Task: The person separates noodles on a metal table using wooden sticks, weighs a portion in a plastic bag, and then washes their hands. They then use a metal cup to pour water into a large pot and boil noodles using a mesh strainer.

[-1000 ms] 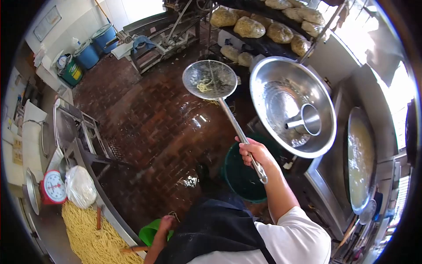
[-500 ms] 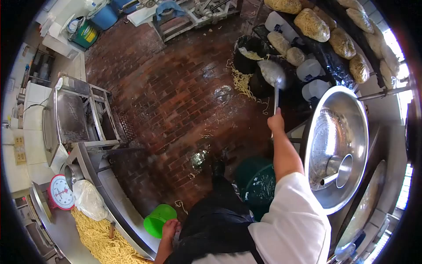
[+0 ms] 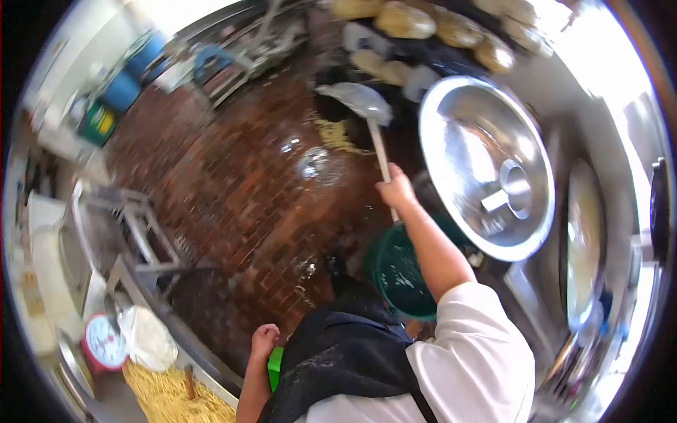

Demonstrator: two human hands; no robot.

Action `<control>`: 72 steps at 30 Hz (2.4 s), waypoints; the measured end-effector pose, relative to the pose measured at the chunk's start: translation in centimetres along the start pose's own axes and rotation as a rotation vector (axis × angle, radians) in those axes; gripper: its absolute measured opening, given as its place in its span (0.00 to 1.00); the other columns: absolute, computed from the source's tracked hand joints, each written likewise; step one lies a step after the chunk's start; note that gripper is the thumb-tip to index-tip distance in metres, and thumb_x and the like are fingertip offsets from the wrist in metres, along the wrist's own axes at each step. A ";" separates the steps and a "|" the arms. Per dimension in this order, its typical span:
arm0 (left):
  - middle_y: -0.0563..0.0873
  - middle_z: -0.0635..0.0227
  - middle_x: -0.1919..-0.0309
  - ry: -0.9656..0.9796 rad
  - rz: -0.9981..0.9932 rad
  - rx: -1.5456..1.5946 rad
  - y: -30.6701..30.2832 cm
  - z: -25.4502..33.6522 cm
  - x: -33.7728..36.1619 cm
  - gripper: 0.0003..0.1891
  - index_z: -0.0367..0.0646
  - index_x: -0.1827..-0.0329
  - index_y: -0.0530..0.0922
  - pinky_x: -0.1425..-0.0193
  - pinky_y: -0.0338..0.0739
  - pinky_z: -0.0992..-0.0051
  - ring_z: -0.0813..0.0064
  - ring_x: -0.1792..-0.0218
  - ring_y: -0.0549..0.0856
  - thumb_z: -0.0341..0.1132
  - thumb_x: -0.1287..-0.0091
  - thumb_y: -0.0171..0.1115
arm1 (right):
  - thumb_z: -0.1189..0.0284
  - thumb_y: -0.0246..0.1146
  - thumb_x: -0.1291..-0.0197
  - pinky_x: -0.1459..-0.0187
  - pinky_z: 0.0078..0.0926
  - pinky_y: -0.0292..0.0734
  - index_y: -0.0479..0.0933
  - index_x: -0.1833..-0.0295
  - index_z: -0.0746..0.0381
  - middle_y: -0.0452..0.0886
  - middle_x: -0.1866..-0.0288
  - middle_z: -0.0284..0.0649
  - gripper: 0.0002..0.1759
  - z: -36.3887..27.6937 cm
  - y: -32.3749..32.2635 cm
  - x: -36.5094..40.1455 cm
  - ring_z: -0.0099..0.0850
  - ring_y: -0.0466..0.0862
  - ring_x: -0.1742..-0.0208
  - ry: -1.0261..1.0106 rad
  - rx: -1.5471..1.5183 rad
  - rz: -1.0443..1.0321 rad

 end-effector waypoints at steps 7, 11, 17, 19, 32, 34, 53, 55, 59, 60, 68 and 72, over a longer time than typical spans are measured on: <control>0.86 0.67 0.66 0.048 -0.143 -0.352 6.6 7.2 0.4 0.12 0.41 0.53 0.82 0.74 0.73 0.78 0.80 0.73 0.82 0.37 0.34 0.62 | 0.76 0.64 0.38 0.79 0.15 0.65 0.62 0.24 0.57 0.72 0.70 0.27 0.36 -3.3 -18.5 33.0 0.15 0.68 0.81 0.097 -0.727 -0.262; 0.85 0.69 0.68 0.073 -0.272 -0.463 13.1 8.0 0.4 0.10 0.43 0.54 0.82 0.75 0.72 0.79 0.80 0.73 0.81 0.37 0.33 0.63 | 0.75 0.66 0.39 0.78 0.13 0.63 0.61 0.23 0.59 0.73 0.68 0.26 0.38 -0.9 -26.4 45.2 0.14 0.68 0.80 0.082 -0.813 -0.110; 0.86 0.69 0.66 0.223 -0.569 -0.784 28.3 6.6 3.5 0.13 0.42 0.51 0.82 0.70 0.76 0.76 0.79 0.71 0.82 0.40 0.32 0.63 | 0.73 0.68 0.42 0.82 0.15 0.61 0.55 0.22 0.59 0.69 0.74 0.29 0.45 9.7 -32.9 57.7 0.16 0.65 0.83 0.063 -1.179 0.207; 0.86 0.68 0.66 0.263 -0.609 -0.866 33.9 6.6 5.5 0.14 0.41 0.51 0.83 0.68 0.78 0.76 0.79 0.70 0.82 0.41 0.32 0.64 | 0.72 0.68 0.41 0.85 0.17 0.60 0.53 0.21 0.56 0.66 0.76 0.29 0.45 14.9 -34.2 61.4 0.16 0.63 0.86 0.086 -1.332 0.255; 0.88 0.59 0.55 0.942 -0.621 -0.528 65.0 23.1 21.1 0.15 0.37 0.48 0.82 0.46 0.79 0.71 0.72 0.53 0.86 0.38 0.32 0.65 | 0.72 0.59 0.33 0.85 0.17 0.63 0.44 0.19 0.48 0.67 0.73 0.31 0.43 39.6 -42.2 69.1 0.16 0.63 0.85 0.035 -1.924 0.366; 0.89 0.60 0.58 1.097 -0.460 -0.518 66.1 29.4 20.9 0.14 0.38 0.50 0.83 0.49 0.79 0.72 0.71 0.56 0.87 0.39 0.32 0.65 | 0.71 0.58 0.31 0.84 0.18 0.64 0.41 0.18 0.47 0.67 0.73 0.32 0.43 42.2 -42.9 68.0 0.17 0.64 0.85 0.026 -1.957 0.345; 0.87 0.59 0.68 0.438 -0.418 -1.284 77.2 36.2 -7.3 0.16 0.35 0.63 0.84 0.62 0.77 0.65 0.67 0.68 0.84 0.43 0.39 0.66 | 0.67 0.69 0.43 0.81 0.26 0.66 0.70 0.39 0.59 0.68 0.78 0.30 0.27 50.3 -44.2 67.4 0.24 0.68 0.84 0.849 -1.390 0.531; 0.86 0.64 0.69 0.280 -0.446 -1.240 78.0 34.9 -7.2 0.17 0.36 0.60 0.84 0.67 0.75 0.66 0.69 0.71 0.82 0.44 0.36 0.65 | 0.68 0.70 0.44 0.79 0.25 0.68 0.72 0.42 0.60 0.69 0.77 0.31 0.25 50.5 -44.5 67.4 0.25 0.70 0.82 0.915 -1.319 0.524; 0.85 0.64 0.70 0.301 -0.541 -1.232 81.4 33.8 -6.5 0.16 0.37 0.59 0.84 0.71 0.74 0.69 0.73 0.72 0.81 0.43 0.35 0.64 | 0.69 0.69 0.43 0.77 0.25 0.70 0.75 0.46 0.61 0.71 0.76 0.32 0.20 50.6 -44.8 66.8 0.26 0.73 0.80 0.994 -1.232 0.504; 0.86 0.62 0.70 0.335 -0.533 -1.219 81.6 34.1 -6.7 0.15 0.37 0.59 0.85 0.68 0.76 0.68 0.70 0.72 0.83 0.42 0.36 0.64 | 0.69 0.69 0.43 0.77 0.25 0.70 0.75 0.46 0.61 0.71 0.76 0.32 0.20 50.8 -44.8 66.5 0.26 0.73 0.80 0.991 -1.237 0.497; 0.86 0.47 0.53 0.703 -0.246 -1.231 78.4 38.7 -9.2 0.16 0.42 0.51 0.85 0.45 0.79 0.61 0.53 0.50 0.87 0.32 0.40 0.56 | 0.70 0.66 0.40 0.77 0.27 0.72 0.72 0.44 0.63 0.70 0.79 0.32 0.20 52.7 -43.8 67.4 0.26 0.73 0.81 1.058 -1.150 0.469; 0.86 0.45 0.51 0.667 -0.021 -1.514 75.3 41.1 -7.4 0.16 0.38 0.50 0.85 0.41 0.77 0.58 0.49 0.48 0.85 0.32 0.38 0.55 | 0.70 0.68 0.44 0.77 0.24 0.73 0.76 0.48 0.64 0.72 0.78 0.32 0.18 51.9 -44.6 66.9 0.25 0.74 0.81 1.086 -1.142 0.494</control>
Point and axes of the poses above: each hand's wrist, its own x-axis away from the middle knuckle, its own y-axis out of the palm, z = x × y, the point moved 8 cm from there along -x, towards the middle knuckle
